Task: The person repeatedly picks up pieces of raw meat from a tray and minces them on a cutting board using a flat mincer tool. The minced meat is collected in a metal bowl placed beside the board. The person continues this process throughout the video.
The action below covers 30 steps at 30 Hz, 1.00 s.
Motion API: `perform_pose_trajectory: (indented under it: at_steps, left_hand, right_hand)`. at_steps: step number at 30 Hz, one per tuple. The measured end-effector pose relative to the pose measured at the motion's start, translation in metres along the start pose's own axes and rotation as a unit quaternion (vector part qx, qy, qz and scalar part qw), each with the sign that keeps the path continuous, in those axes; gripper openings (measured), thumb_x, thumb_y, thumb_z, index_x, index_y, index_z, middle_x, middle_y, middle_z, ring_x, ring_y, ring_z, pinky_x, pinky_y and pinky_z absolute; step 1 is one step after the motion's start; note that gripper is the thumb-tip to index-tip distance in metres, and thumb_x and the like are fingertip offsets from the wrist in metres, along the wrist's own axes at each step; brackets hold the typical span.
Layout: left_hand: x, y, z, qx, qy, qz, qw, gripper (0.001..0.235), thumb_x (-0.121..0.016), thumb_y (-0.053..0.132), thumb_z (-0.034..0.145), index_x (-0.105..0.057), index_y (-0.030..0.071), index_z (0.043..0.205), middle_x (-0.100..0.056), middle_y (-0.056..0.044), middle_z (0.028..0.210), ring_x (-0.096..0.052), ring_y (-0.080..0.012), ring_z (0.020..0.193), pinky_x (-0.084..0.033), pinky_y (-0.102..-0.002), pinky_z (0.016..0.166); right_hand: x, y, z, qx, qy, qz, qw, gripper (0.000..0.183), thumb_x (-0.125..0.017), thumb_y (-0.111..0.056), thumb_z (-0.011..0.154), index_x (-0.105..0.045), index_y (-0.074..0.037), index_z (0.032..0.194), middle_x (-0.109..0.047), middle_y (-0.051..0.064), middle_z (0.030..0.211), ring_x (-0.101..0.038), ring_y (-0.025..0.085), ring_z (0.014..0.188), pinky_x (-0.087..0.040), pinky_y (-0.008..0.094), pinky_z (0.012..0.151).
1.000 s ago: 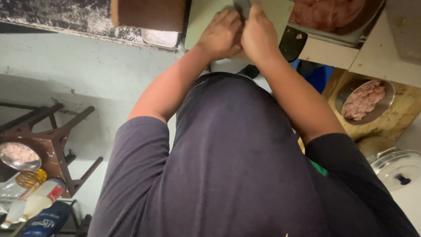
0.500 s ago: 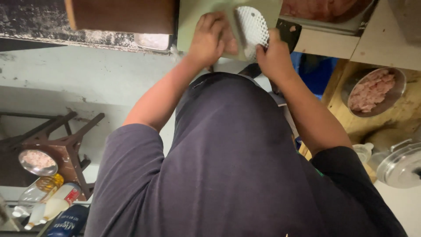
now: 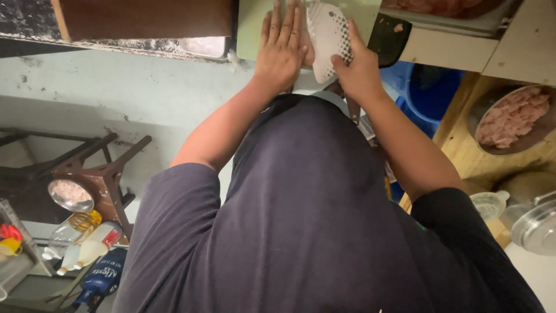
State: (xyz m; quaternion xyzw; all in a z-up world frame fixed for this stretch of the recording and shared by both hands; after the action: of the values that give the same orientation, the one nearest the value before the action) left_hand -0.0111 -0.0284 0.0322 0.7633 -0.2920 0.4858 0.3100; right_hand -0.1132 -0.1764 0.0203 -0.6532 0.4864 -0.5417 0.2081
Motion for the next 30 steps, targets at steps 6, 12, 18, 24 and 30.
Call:
perform_pose_trajectory:
  at_steps: [6, 12, 18, 24, 30]
  left_hand:
    - [0.005, 0.001, 0.002, 0.004, -0.020, 0.013, 1.000, 0.063, -0.037, 0.036, 0.115, -0.010, -0.005, 0.154, -0.009, -0.020, 0.161, -0.003, -0.0392, 0.146, -0.006, -0.050, 0.122]
    - [0.000, 0.001, 0.003, 0.002, 0.006, 0.015, 1.000, 0.063, -0.039, 0.036, 0.113, -0.015, -0.007, 0.153, -0.013, -0.023, 0.159, -0.006, -0.0401, 0.145, -0.009, -0.051, 0.121]
    - [0.003, 0.000, 0.002, 0.014, -0.018, 0.023, 0.999, 0.062, -0.033, 0.037, 0.114, -0.010, -0.006, 0.153, -0.010, -0.022, 0.160, -0.004, -0.0366, 0.147, -0.007, -0.048, 0.123]
    - [-0.003, -0.001, 0.002, 0.036, -0.020, 0.017, 0.999, 0.060, -0.027, 0.035, 0.113, -0.009, -0.005, 0.153, -0.008, -0.022, 0.161, -0.003, -0.0349, 0.147, -0.006, -0.047, 0.123]
    - [-0.019, -0.004, 0.003, -0.048, 0.156, -0.003, 0.987, 0.061, -0.054, 0.030, 0.104, -0.025, 0.007, 0.152, -0.028, -0.009, 0.158, -0.020, -0.0354, 0.146, -0.014, -0.057, 0.119]
  right_hand:
    - [-0.004, -0.010, 0.009, 0.007, 0.005, -0.001, 1.000, 0.066, -0.059, -0.017, 0.108, -0.016, -0.017, 0.159, -0.054, 0.005, 0.073, -0.035, 0.008, 0.052, -0.033, 0.027, 0.055]
    - [-0.011, -0.005, -0.004, -0.003, 0.001, -0.028, 1.000, 0.067, -0.061, -0.019, 0.104, -0.020, -0.012, 0.157, -0.064, 0.009, 0.081, -0.044, 0.013, 0.053, -0.041, 0.029, 0.060]
    - [-0.026, -0.011, 0.023, 0.093, 0.073, -0.086, 0.989, 0.064, -0.058, -0.019, 0.111, -0.016, -0.013, 0.159, -0.046, 0.007, 0.062, -0.036, 0.016, 0.049, -0.031, 0.033, 0.052]
    - [-0.019, -0.019, 0.030, 0.128, 0.111, -0.096, 0.981, 0.061, -0.063, -0.018, 0.103, -0.027, -0.011, 0.153, -0.061, 0.016, 0.091, -0.050, 0.026, 0.054, -0.040, 0.040, 0.058]
    - [-0.013, -0.023, 0.039, 0.122, 0.114, -0.106, 0.980, 0.056, -0.068, -0.012, 0.104, -0.035, -0.011, 0.149, -0.058, 0.014, 0.071, -0.047, 0.024, 0.049, -0.036, 0.040, 0.050]
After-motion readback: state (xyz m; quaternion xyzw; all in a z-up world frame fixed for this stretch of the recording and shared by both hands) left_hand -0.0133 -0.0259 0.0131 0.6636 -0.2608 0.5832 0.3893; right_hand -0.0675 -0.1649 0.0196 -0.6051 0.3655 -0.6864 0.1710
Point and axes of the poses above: each hand's wrist, its own z-axis towards the middle knuckle, its own x-axis out of the back of the hand, y = z × x, the point moved 6 cm from there along z, towards the middle knuckle
